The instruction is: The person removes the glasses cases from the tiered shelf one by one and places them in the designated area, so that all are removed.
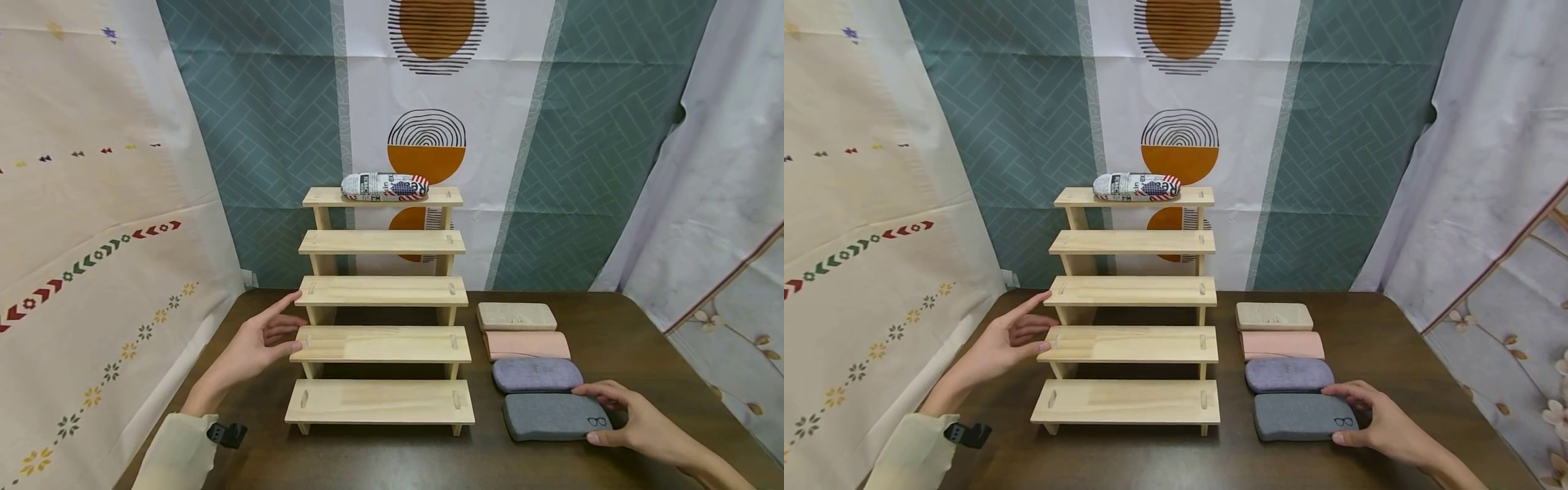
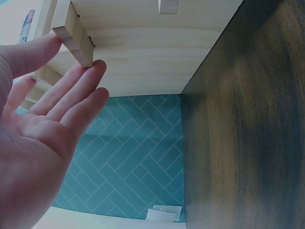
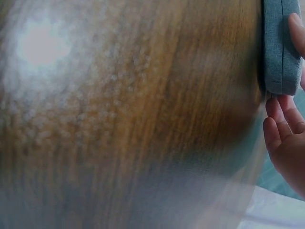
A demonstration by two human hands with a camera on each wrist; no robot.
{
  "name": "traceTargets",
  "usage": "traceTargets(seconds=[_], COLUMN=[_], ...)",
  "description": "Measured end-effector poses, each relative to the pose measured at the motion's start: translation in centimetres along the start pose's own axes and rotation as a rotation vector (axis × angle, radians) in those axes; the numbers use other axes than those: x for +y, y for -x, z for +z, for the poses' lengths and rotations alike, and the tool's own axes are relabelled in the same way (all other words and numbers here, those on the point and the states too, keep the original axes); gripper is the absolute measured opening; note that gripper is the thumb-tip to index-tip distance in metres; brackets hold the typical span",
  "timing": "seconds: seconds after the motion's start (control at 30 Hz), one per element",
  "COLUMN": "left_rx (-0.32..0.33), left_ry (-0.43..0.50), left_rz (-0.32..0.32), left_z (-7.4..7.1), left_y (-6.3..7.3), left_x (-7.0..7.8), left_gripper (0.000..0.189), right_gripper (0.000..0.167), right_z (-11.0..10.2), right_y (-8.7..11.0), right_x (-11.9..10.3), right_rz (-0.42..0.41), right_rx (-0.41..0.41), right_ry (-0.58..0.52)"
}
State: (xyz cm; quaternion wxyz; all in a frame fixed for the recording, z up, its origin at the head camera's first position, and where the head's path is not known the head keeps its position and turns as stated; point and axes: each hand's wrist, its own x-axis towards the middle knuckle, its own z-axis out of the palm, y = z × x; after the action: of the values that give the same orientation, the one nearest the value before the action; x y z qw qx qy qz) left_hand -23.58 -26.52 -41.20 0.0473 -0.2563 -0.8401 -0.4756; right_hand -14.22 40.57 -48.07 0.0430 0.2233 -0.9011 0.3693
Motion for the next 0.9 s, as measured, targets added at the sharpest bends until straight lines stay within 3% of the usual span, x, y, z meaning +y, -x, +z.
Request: traceTargets(seconds=[0.63, 0.9], left_rx=[0.004, 0.006], left_ry=[0.009, 0.008], left_rz=[0.002, -0.003], left_z=[0.0, 0.1], left_y=[-0.1, 0.0], left_x=[0.0, 0.0], left_gripper=[0.090, 0.090], right_gripper=[0.062, 0.070], right_z=[0.0, -1.1], right_y=[0.1, -0.5], right_x=[0.0, -1.1], right_rz=[0.000, -0.054], right_rx=[0.012, 0.048], right_ry=[0.012, 0.080])
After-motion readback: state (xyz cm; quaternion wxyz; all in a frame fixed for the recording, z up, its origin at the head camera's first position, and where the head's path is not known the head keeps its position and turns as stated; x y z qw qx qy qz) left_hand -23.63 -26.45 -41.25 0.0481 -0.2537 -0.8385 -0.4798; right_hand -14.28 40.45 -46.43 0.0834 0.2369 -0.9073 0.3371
